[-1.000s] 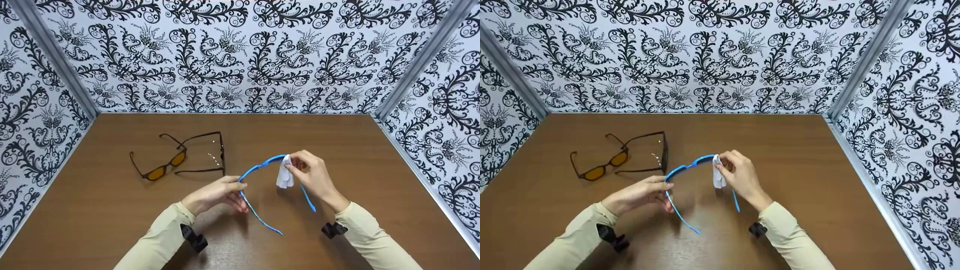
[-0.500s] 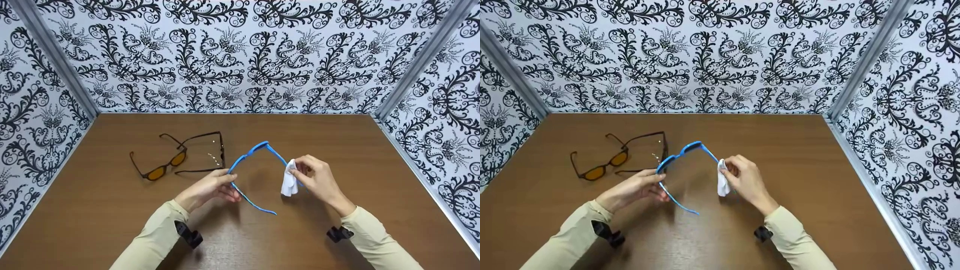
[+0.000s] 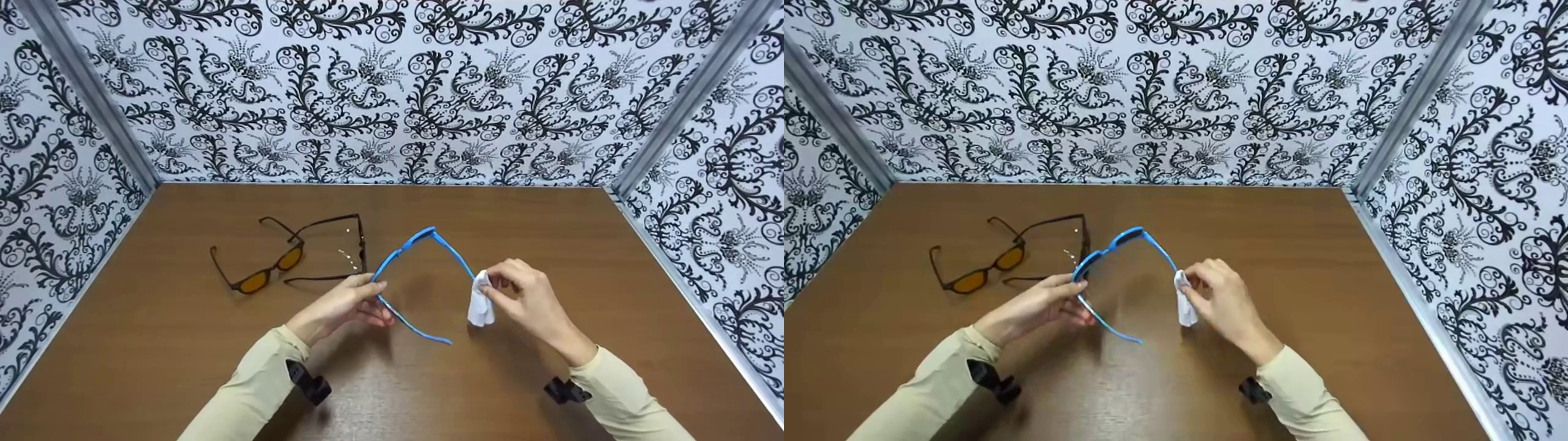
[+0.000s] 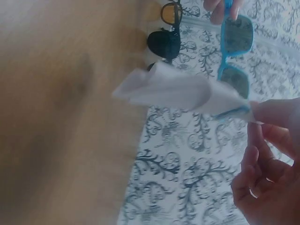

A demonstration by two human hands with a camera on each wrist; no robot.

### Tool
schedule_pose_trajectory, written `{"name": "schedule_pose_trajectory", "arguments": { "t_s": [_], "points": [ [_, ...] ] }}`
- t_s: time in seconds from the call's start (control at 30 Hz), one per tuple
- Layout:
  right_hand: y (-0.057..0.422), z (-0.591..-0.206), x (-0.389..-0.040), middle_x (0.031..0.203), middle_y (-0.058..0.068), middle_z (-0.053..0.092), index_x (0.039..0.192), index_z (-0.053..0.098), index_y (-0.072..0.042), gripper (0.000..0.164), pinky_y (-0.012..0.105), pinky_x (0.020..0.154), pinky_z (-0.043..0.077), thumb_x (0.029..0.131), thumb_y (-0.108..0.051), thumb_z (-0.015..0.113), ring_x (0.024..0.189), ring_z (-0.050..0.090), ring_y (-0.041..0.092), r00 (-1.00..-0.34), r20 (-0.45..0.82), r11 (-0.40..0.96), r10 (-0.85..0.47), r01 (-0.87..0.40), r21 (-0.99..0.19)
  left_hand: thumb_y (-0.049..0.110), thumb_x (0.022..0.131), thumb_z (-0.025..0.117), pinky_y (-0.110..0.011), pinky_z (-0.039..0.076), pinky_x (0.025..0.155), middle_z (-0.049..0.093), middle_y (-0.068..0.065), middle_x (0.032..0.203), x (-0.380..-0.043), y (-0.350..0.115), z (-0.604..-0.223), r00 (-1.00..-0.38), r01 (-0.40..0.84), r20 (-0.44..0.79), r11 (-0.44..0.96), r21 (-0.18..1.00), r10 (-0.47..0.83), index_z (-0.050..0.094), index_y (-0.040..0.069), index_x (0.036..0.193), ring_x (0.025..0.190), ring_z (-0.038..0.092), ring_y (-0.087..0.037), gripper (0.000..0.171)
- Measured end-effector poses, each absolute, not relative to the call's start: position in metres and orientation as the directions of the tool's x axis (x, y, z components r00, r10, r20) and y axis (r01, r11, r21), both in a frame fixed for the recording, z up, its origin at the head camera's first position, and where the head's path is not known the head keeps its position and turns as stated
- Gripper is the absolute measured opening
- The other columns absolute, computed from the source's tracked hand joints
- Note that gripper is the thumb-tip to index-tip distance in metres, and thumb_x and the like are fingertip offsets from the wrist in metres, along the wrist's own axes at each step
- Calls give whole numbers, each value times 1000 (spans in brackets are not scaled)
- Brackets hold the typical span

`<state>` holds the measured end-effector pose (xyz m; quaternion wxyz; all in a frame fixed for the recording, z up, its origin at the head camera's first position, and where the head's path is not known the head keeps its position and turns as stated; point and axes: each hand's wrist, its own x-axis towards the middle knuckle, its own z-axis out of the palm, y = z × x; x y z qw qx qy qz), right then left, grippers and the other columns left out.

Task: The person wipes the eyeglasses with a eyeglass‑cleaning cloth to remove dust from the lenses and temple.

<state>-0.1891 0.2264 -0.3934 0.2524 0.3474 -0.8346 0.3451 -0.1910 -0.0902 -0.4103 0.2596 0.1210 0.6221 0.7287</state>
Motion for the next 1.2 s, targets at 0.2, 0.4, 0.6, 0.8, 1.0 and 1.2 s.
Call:
{"name": "schedule_pose_trajectory", "arguments": {
  "t_s": [0.2, 0.4, 0.6, 0.8, 1.0, 1.2],
  "points": [
    [217, -386, -181, 79, -7, 58, 90, 67, -10, 25, 18, 55, 38, 74, 7, 78, 70, 50, 11, -579, 672, 484, -462, -799, -356, 17, 102, 45, -44, 55, 81, 67, -9, 75, -190, -89, -410, -876, -210, -122, -143, 967, 466, 43, 4, 98, 74, 69, -22, 14],
    [202, -389, -177, 83, -3, 60, 94, 66, -7, 25, 19, 55, 47, 77, 9, 74, 69, 57, 11, -541, 662, 368, -519, -840, -398, 17, 101, 47, -39, 56, 78, 67, -9, 74, -189, -88, -410, -884, -206, -114, -159, 966, 453, 44, 5, 98, 73, 68, -22, 13],
    [188, -390, -169, 83, 3, 65, 96, 65, -4, 23, 20, 56, 53, 80, 11, 71, 66, 63, 14, -553, 616, 271, -561, -826, -494, 17, 101, 48, -38, 56, 77, 66, -9, 75, -188, -85, -410, -889, -208, -112, -174, 962, 444, 45, 5, 97, 72, 67, -21, 12],
    [176, -387, -165, 79, 7, 65, 92, 63, 1, 22, 23, 55, 54, 78, 16, 70, 64, 64, 19, -571, 592, 202, -569, -795, -572, 17, 102, 47, -42, 56, 78, 66, -13, 77, -185, -84, -409, -893, -198, -110, -162, 967, 437, 44, 5, 97, 73, 68, -22, 13],
    [166, -390, -167, 79, 6, 65, 93, 60, -2, 18, 26, 53, 55, 82, 9, 70, 66, 65, 16, -555, 557, 189, -618, -792, -580, 17, 102, 46, -43, 56, 78, 67, -12, 76, -183, -80, -410, -873, -193, -94, -162, 968, 479, 44, 3, 99, 72, 69, -21, 15],
    [155, -388, -167, 86, 9, 65, 95, 58, 0, 20, 33, 57, 57, 82, 12, 66, 71, 67, 21, -562, 489, 136, -667, -737, -662, 17, 102, 48, -40, 57, 75, 67, -11, 73, -179, -77, -412, -846, -204, -97, -150, 967, 524, 46, -1, 102, 69, 68, -18, 18]
  ]
}}
